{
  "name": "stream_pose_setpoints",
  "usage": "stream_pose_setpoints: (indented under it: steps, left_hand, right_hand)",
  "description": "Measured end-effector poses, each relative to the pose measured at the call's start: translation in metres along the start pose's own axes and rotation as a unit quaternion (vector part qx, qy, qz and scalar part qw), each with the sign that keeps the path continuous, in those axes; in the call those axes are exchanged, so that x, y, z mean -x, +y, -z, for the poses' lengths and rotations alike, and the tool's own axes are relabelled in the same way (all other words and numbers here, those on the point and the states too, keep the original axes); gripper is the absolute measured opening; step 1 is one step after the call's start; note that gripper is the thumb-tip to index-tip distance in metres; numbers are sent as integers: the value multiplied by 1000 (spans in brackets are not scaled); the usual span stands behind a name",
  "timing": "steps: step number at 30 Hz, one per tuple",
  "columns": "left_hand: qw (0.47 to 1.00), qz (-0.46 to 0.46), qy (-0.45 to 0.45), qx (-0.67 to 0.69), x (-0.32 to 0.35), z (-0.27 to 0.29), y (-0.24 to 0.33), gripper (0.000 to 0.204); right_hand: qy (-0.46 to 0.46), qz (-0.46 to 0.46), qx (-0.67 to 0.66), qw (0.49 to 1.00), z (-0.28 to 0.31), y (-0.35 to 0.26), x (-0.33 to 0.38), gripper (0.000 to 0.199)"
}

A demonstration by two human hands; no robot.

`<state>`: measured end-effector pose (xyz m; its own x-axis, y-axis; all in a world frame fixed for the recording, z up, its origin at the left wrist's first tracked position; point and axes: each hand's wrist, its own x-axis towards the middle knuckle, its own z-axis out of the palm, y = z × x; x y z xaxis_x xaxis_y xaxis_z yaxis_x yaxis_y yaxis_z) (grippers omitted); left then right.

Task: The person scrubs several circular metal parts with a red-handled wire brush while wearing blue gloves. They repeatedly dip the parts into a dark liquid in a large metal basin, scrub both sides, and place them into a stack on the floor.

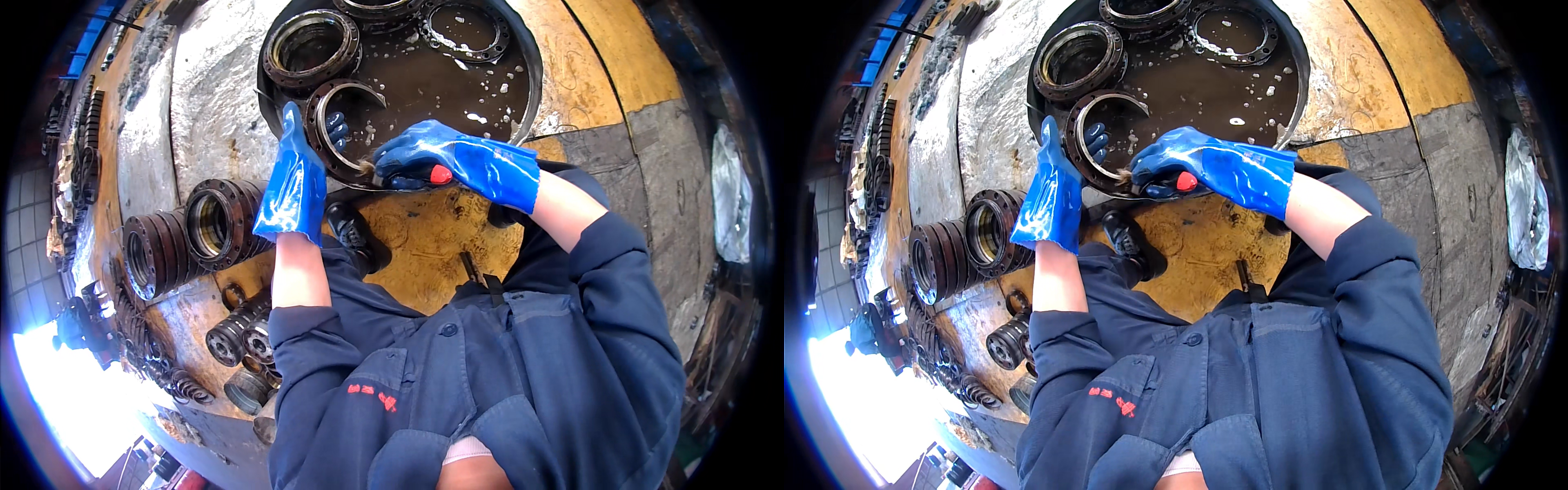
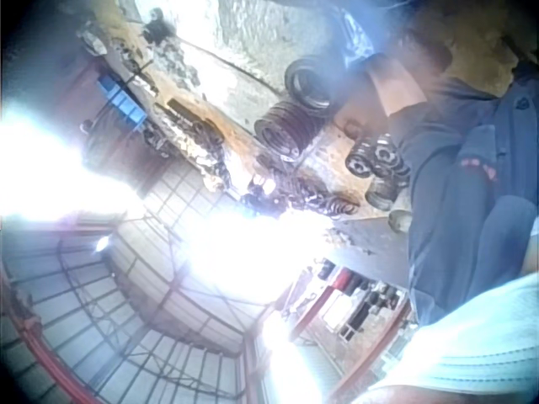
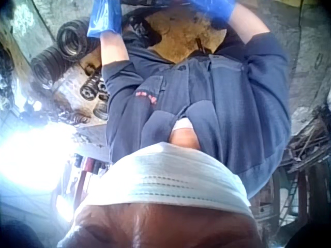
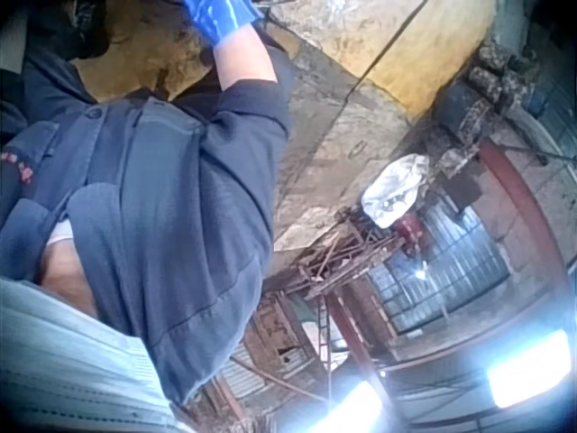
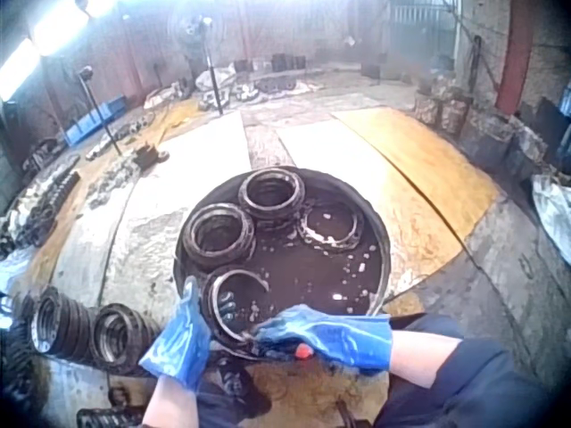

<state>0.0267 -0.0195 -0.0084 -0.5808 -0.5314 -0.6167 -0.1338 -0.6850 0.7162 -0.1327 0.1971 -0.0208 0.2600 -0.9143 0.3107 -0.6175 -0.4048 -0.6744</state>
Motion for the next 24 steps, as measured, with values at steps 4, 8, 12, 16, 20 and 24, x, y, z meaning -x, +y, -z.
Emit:
stream_pose_setpoints:
  steps: [4,8,12,16,20,24]
  left_hand:
    - [1000,2,1,-7,-7,-2,2,90]
    - [1000,-11,-3,-20,-10,-1,0,90]
    - [999,-26,-20,-22,6,-12,-1,86]
    - [999,16,-12,44,4,-9,7,82]
    - [993,27,-14,110,17,-18,11,94]
    - [999,-14,-2,41,23,-25,9,92]
  right_hand:
    - [-42,-8,76,996,10,17,12,32]
    - [-58,-67,129,988,23,25,17,29]
    - [50,-239,137,960,21,15,22,23]
    - [148,-380,-197,891,45,-18,-11,35]
    - [120,-272,-234,926,54,-28,-37,35]
    - [68,-223,-128,964,66,-43,-72,23]
